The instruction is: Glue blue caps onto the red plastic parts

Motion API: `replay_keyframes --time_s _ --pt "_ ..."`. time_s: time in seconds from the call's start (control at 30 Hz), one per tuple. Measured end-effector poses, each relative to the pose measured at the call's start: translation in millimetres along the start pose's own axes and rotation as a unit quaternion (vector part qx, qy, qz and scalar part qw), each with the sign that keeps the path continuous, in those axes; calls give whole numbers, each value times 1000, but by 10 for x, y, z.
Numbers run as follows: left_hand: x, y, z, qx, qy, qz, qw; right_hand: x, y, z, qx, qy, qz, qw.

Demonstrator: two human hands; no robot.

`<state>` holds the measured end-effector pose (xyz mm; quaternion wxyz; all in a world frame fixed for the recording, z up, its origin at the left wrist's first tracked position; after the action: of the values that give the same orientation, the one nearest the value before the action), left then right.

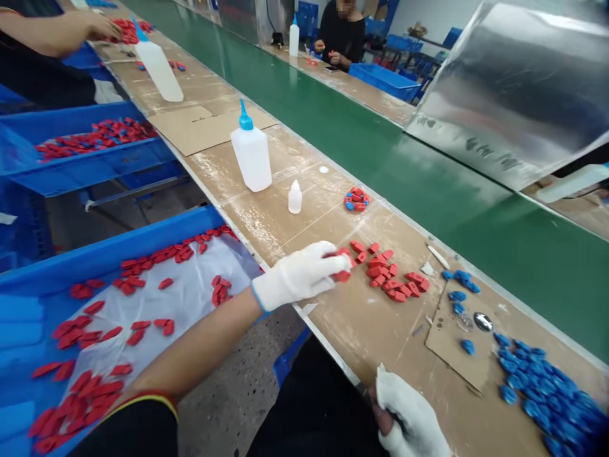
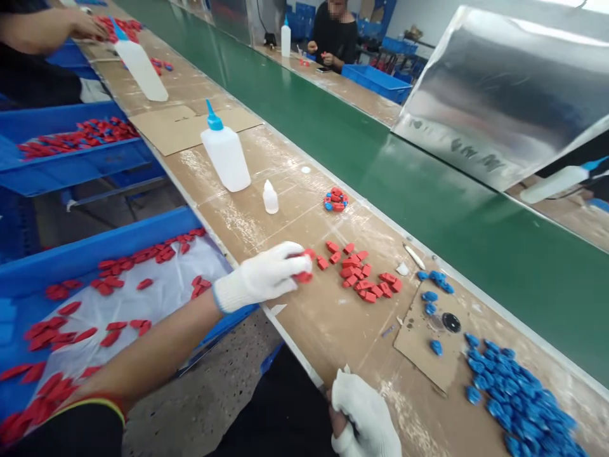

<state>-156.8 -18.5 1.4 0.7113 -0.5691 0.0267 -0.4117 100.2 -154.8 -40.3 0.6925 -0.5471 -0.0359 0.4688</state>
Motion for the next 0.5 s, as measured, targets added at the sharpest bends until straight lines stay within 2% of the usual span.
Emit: replay_keyframes --time_s 0.07,0.13,0.2,0.27,0.33,0.4,0.47,0.5 --pt "124 341 429 -89 47 81 992 -32 8 51 -4 8 1 1000" --pt "144 588 713 -133 71 153 977 -68 1 103 -1 13 8 1000" --pt "157 700 867 -144 89 186 968 -91 -6 124 2 14 9 1000" --pt "177 644 900 -120 96 188 970 -86 9 100 -2 10 1 1000" --pt "164 437 781 -65 95 165 980 -58 21 38 -1 1 -10 1000" --pt "25 119 459 21 74 122 990 -19 20 -34 9 -10 -18 1000" --pt "-347 -254 -112 137 -6 93 986 25 3 -88 22 -17 -26 999" --pt "-631 -458 -516 211 -90 104 968 49 -3 -102 23 -17 -25 999"
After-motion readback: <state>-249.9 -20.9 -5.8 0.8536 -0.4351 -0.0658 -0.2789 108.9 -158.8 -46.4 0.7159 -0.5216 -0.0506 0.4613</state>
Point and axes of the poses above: each hand's wrist, its own z-axis towards the middle knuckle, its own y-axis out of the palm, x = y × z, the point moved 9 cm from there along z, towards the middle knuckle, and after that the axes turned 1 degree about -y, right-handed, at the moved point
